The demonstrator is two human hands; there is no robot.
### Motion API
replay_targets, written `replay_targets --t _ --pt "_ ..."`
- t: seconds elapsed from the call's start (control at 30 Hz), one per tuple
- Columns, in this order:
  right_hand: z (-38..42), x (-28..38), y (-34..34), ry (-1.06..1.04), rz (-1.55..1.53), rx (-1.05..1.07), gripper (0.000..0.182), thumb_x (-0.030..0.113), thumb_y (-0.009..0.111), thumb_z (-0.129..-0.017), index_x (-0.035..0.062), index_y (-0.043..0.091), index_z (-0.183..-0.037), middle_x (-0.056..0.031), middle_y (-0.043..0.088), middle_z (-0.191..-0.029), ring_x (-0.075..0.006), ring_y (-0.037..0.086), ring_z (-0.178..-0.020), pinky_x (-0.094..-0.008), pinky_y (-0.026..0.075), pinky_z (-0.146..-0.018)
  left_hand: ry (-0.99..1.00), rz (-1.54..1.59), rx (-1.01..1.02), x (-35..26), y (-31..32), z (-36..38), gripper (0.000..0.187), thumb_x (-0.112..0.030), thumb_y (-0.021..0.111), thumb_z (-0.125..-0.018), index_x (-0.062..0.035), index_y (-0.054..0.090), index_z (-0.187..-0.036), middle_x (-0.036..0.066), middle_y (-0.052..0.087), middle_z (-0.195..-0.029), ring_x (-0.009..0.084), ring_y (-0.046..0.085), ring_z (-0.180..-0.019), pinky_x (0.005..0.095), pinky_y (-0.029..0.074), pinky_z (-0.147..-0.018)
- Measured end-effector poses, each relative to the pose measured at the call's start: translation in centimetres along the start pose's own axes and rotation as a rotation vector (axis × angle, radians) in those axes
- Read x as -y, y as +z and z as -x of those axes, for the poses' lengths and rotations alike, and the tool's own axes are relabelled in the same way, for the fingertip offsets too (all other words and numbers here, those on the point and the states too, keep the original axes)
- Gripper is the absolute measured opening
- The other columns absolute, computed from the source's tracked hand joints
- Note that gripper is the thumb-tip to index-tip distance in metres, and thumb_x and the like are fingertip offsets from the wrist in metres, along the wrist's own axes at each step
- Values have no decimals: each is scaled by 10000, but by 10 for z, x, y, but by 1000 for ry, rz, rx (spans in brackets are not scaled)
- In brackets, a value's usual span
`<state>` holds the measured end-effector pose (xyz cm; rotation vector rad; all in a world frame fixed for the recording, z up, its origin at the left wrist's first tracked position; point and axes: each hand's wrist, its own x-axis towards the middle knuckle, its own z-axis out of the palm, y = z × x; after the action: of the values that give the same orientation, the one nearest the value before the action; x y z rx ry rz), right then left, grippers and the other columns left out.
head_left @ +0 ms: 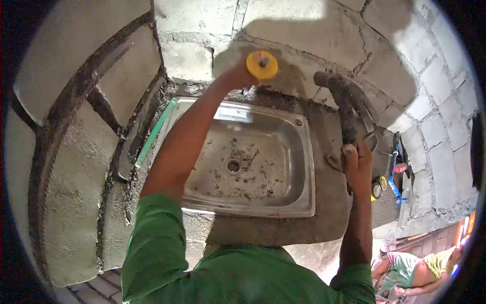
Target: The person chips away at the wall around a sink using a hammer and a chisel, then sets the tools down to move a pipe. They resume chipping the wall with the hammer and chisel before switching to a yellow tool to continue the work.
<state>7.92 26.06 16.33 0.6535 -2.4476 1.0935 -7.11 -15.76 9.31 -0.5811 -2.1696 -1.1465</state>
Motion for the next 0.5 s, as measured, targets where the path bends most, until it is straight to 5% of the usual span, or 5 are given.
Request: replay_targets --t 0.13,0.2,0.33,0.37,0.5 --pt "1 13 -6 156 -55 137 353 298 524 -915 -40 568 -1005 -128 606 -729 -197 557 -599 -322 458 -564 -144 -25 185 -78 -38 12 513 -151 760 -764 -51 504 -1197 65 623 -1124 167 584 -1023 347 467 -936" --pt "-4 9 2 111 -60 93 301 301 508 -924 4 553 -917 -52 531 -656 -125 485 -544 -278 384 -494 -237 189 18 -90 -51 11 379 -94 708 -752 -46 572 -1102 53 646 -1038 174 608 -938 341 500 -828" --pt "-12 18 11 44 -117 -3 286 307 487 -932 43 540 -837 20 464 -592 -56 419 -495 -234 301 -424 10 -187 -4 -52 -43 5 349 -117 660 -785 -45 562 -1113 80 647 -1001 177 605 -908 344 500 -821" --pt "-14 28 11 43 -114 -2 286 307 487 -932 43 540 -837 20 464 -592 -56 419 -495 -234 301 -424 -90 -44 63 -25 -37 3 526 -175 756 -747 -49 509 -1193 105 588 -1191 227 534 -1134 355 400 -1006" --pt "-30 48 2 -8 -125 5 290 312 498 -915 31 556 -876 -8 499 -619 -96 442 -504 -272 333 -444 326 -408 -100 -12 -21 12 381 -147 667 -777 -41 551 -1125 124 630 -1064 246 606 -994 366 502 -840"
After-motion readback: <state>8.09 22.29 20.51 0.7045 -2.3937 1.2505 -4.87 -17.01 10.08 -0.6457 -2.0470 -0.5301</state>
